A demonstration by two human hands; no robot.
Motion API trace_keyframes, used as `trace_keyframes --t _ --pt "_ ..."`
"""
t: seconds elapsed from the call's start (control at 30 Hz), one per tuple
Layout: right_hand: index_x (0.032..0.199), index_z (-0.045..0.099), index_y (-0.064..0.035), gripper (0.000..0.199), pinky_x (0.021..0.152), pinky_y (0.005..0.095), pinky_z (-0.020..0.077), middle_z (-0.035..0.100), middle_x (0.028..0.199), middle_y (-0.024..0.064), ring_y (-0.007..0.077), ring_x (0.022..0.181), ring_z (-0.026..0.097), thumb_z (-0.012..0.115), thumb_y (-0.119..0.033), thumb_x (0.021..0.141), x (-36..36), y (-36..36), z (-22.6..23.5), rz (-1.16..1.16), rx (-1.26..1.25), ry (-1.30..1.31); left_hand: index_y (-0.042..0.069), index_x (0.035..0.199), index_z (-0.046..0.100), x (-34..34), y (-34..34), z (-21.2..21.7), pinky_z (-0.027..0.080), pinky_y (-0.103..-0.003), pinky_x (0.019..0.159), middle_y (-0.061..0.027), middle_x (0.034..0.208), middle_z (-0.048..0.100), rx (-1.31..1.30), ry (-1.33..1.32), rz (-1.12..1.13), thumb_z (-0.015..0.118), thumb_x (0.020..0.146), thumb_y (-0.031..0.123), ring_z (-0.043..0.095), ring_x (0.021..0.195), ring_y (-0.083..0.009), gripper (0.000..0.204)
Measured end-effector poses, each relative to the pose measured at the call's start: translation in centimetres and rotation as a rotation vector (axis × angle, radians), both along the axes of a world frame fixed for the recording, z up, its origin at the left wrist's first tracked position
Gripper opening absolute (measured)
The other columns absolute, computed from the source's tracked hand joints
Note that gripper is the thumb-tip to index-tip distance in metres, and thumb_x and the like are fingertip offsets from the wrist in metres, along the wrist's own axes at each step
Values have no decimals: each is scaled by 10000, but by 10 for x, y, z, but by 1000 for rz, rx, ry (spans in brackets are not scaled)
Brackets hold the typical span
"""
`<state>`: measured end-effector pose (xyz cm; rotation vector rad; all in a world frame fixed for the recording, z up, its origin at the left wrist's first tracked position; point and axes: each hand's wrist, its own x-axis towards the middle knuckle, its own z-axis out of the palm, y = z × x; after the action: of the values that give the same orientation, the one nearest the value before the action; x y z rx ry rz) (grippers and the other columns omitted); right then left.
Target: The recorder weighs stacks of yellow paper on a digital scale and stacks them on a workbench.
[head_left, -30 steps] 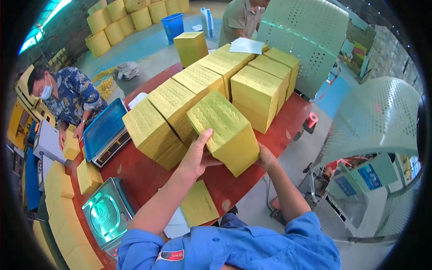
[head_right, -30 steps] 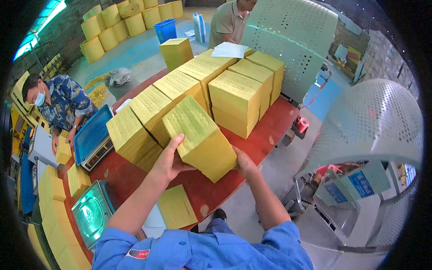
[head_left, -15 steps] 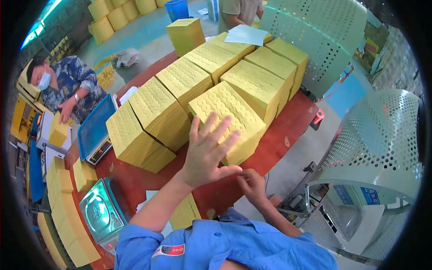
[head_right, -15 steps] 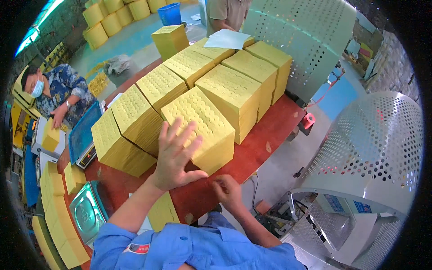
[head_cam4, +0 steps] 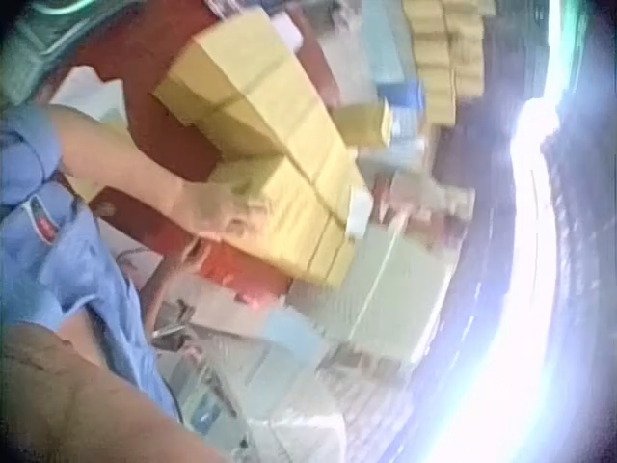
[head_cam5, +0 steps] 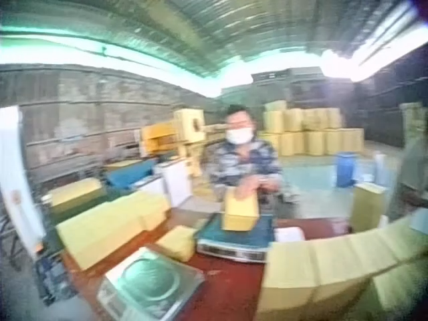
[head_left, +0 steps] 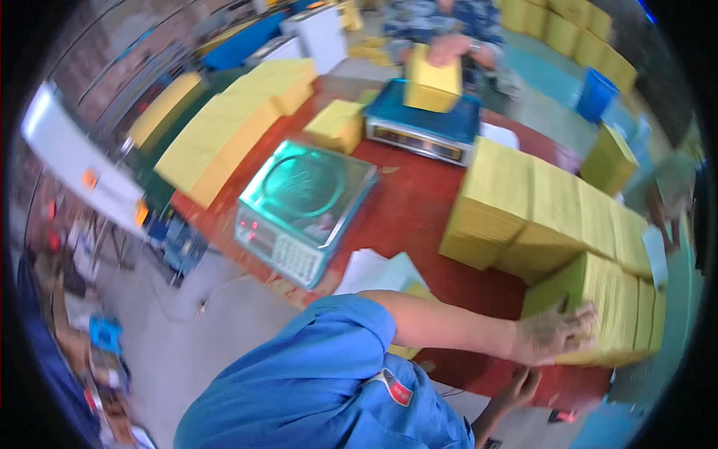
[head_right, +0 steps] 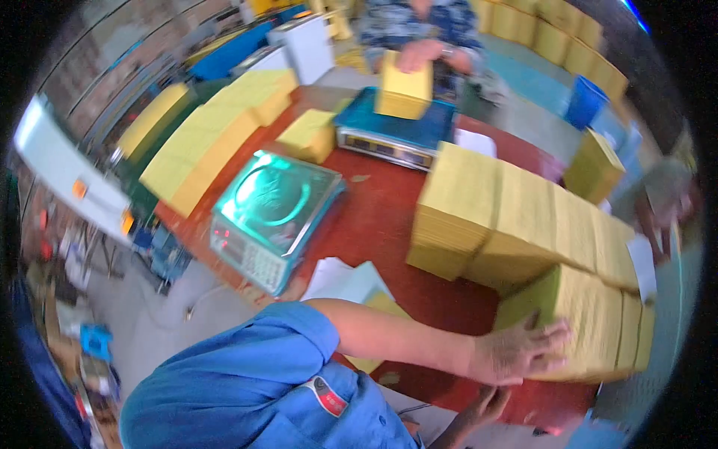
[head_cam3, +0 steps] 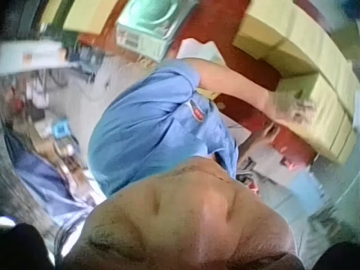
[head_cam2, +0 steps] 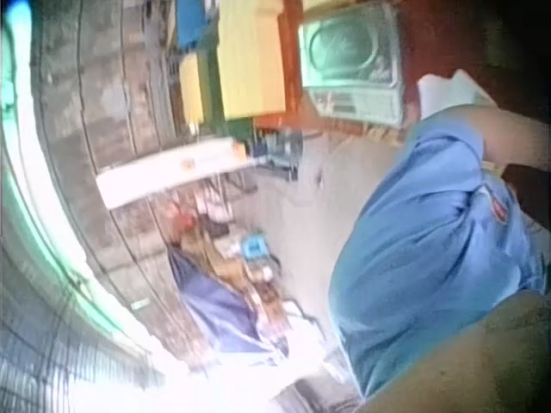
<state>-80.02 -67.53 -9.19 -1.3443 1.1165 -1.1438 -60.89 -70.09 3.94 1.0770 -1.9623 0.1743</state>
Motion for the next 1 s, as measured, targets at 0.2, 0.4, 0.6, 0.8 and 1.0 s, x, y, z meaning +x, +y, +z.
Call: trace_keyframes --t 0.2,0.4,0.6,0.8,1.0 --pt "1080 588 23 161 871 265 441 594 1047 54 117 977 536 528 -75 968 149 114 104 281 -9 -172 49 1347 476 99 146 14 376 -555 1051 -230 1442 398 63 153 163 747 765 243 357 1384 -372 671" --pt "904 602 18 73 772 267 479 632 890 73 123 809 580 546 55 875 273 221 139 1070 14 -164 42 1250 557 212 376 11 432 -474 1029 -159 1398 482 59 255 682 716 805 75 491 1279 -347 473" --pt "998 642 28 132 802 280 509 665 947 101 141 882 628 578 46 883 415 382 123 1467 38 -70 15 1039 672 358 615 1 509 -426 922 -164 1175 646 -33 182 1339 693 813 43 625 1080 -375 228" --pt "1070 627 7 209 766 298 513 660 987 130 183 876 638 630 3 862 615 514 90 1287 -417 -118 -6 1115 626 529 737 -24 476 -446 961 -192 1239 604 76 85 1617 693 841 166 580 1123 -383 330" --pt "1117 603 -7 307 847 437 510 638 1107 188 379 1026 606 639 -35 814 778 567 98 1058 -1001 -94 -46 1141 606 598 757 -43 425 -461 1034 -205 1248 592 270 54 1514 702 819 212 549 1163 -385 424"
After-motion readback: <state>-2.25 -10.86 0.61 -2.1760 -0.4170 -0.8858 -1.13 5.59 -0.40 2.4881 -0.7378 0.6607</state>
